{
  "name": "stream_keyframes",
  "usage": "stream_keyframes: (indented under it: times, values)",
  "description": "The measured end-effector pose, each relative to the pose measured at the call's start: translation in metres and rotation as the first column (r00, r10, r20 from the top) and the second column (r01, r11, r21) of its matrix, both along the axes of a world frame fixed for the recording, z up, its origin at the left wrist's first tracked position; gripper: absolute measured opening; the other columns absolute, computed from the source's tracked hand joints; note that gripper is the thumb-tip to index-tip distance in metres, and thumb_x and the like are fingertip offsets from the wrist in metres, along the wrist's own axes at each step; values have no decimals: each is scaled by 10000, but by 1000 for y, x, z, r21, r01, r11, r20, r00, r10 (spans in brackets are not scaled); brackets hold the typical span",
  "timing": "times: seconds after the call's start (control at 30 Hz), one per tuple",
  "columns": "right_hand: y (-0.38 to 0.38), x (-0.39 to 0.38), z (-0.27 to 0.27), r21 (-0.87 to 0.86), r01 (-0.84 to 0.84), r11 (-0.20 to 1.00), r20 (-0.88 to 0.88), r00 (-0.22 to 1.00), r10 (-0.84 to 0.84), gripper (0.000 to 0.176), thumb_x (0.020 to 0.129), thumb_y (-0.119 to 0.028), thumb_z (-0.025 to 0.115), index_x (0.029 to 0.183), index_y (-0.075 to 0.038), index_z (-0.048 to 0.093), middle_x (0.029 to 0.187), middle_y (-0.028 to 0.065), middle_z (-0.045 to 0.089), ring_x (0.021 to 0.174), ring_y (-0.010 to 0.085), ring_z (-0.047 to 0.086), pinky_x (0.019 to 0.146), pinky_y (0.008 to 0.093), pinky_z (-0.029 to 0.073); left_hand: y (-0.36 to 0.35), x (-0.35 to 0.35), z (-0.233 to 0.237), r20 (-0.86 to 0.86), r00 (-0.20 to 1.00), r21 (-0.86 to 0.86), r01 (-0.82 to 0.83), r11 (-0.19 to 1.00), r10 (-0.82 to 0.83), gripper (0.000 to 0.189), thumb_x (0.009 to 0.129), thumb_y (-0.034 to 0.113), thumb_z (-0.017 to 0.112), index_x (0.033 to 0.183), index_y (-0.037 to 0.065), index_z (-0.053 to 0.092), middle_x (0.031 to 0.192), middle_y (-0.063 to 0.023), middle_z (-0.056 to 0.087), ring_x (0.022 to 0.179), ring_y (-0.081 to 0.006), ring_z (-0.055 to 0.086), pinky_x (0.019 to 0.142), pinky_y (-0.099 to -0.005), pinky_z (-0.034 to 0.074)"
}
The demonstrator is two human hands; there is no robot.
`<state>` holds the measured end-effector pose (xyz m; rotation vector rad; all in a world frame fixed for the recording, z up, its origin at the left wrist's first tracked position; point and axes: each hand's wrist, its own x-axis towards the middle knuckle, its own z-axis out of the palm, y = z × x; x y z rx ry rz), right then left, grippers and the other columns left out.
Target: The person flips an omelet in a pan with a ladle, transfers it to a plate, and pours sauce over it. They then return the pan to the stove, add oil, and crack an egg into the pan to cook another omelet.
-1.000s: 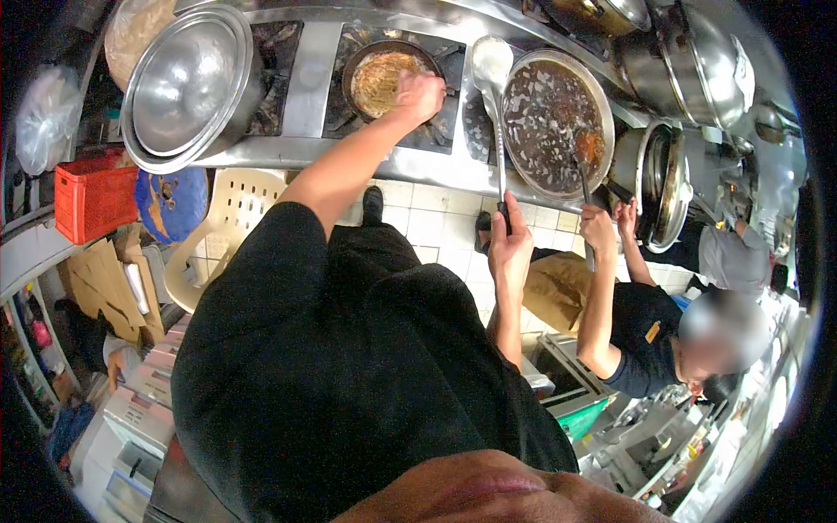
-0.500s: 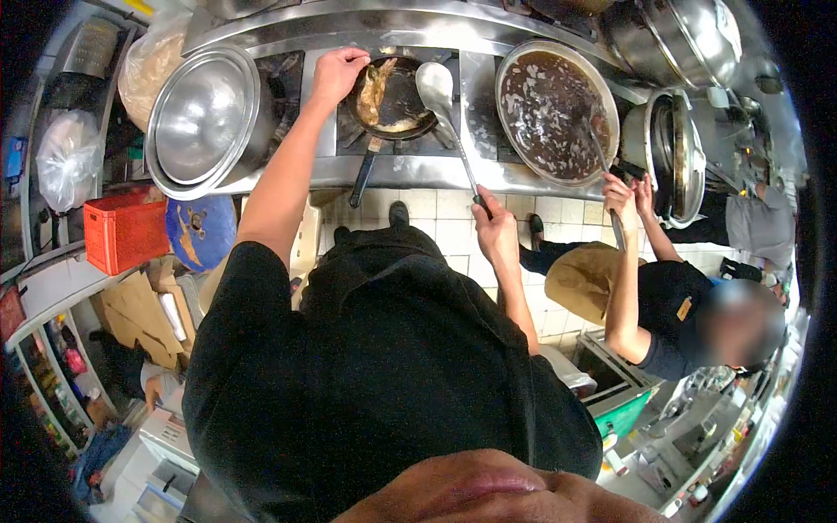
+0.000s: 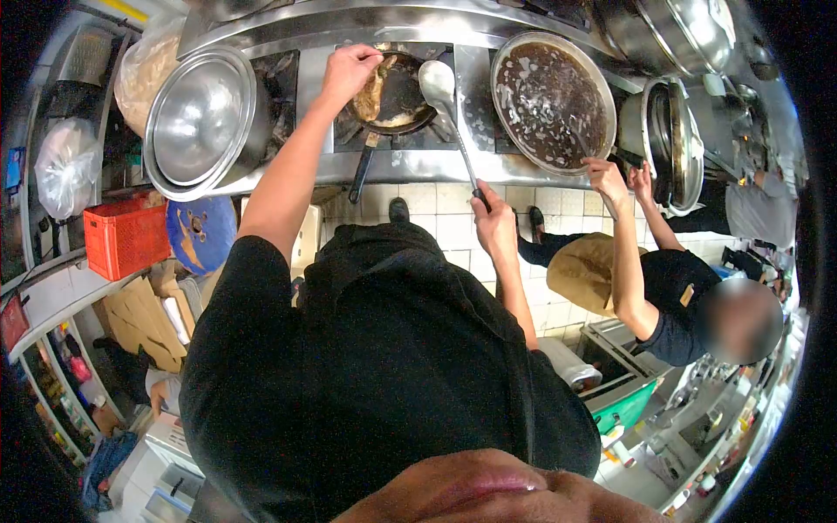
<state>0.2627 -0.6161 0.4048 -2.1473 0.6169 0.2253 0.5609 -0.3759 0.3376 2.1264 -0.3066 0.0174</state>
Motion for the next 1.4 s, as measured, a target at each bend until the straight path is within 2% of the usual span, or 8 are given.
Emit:
stream_keyframes:
  times: [0.23, 0.33, 0.43, 0.63, 0.73, 0.83, 1.23, 1.4]
  values:
    - [-15, -5, -27, -19, 15, 1000, 41, 999, -14, 409, 901, -191, 596, 1294, -77, 598, 738, 118, 640, 655, 154, 596, 635, 314, 481, -27, -7, 46, 26, 1000, -62, -16, 998, 17, 187, 830, 215, 703, 944, 70, 735, 882, -97, 727, 771, -195, 685, 722, -304, 521]
    - [-14, -2, -13, 32, 63, 998, -43, 997, -61, 389, 902, -211, 590, 1270, -85, 597, 1085, 234, 665, 1055, 348, 650, 882, 403, 498, -18, -14, 52, 90, 987, -138, -121, 983, 134, 167, 835, 193, 698, 929, 60, 733, 862, -83, 727, 774, -180, 686, 713, -300, 522]
    - [-22, -4, -34, -91, 5, 996, 62, 998, 1, 413, 910, -190, 592, 1304, -66, 589, 657, 48, 580, 577, 112, 521, 556, 293, 443, 2, -19, 25, -27, 967, -141, -255, 957, 254, 166, 836, 190, 702, 930, 58, 735, 825, -79, 725, 750, -170, 678, 702, -303, 520]
    - [-17, -2, -37, -44, -20, 999, 84, 996, 24, 397, 908, -184, 595, 1292, -86, 602, 639, 35, 550, 562, 95, 497, 543, 287, 432, 43, -29, -95, -179, 906, -67, -400, 914, 383, 180, 834, 183, 699, 925, 31, 732, 792, -116, 719, 697, -195, 676, 670, -313, 521]
    - [-10, 2, -28, -44, -84, 996, 61, 994, 86, 396, 906, -177, 598, 1288, -72, 599, 704, 79, 625, 632, 127, 572, 600, 302, 465, 45, -32, -96, -163, 904, 3, -399, 917, 394, 179, 830, 186, 699, 939, 48, 733, 818, -113, 724, 738, -211, 691, 703, -324, 529]
    - [2, 11, -15, -38, -102, 994, 49, 993, 104, 371, 904, -231, 589, 1269, -170, 611, 1068, 225, 664, 1011, 358, 657, 864, 414, 507, 48, -32, -92, -183, 914, 63, -356, 932, 362, 179, 827, 191, 692, 952, 70, 733, 842, -110, 727, 780, -239, 699, 735, -343, 535]
    - [20, 61, -3, -444, -408, 798, -215, 913, 347, 359, 926, -272, 496, 1274, -277, 584, 935, 191, 688, 868, 422, 660, 745, 518, 532, 41, -30, -87, -100, 954, 262, -247, 933, 281, 193, 828, 213, 667, 959, 78, 714, 911, -127, 718, 858, -283, 693, 782, -377, 538]
    - [3, 63, 10, -336, -339, 879, -195, 938, 287, 387, 907, -290, 553, 1290, -250, 594, 1118, 164, 662, 1040, 358, 631, 891, 452, 498, 61, -43, -79, -70, 939, 198, -317, 927, 336, 247, 830, 241, 660, 1037, 113, 696, 992, -136, 704, 900, -322, 675, 811, -417, 526]
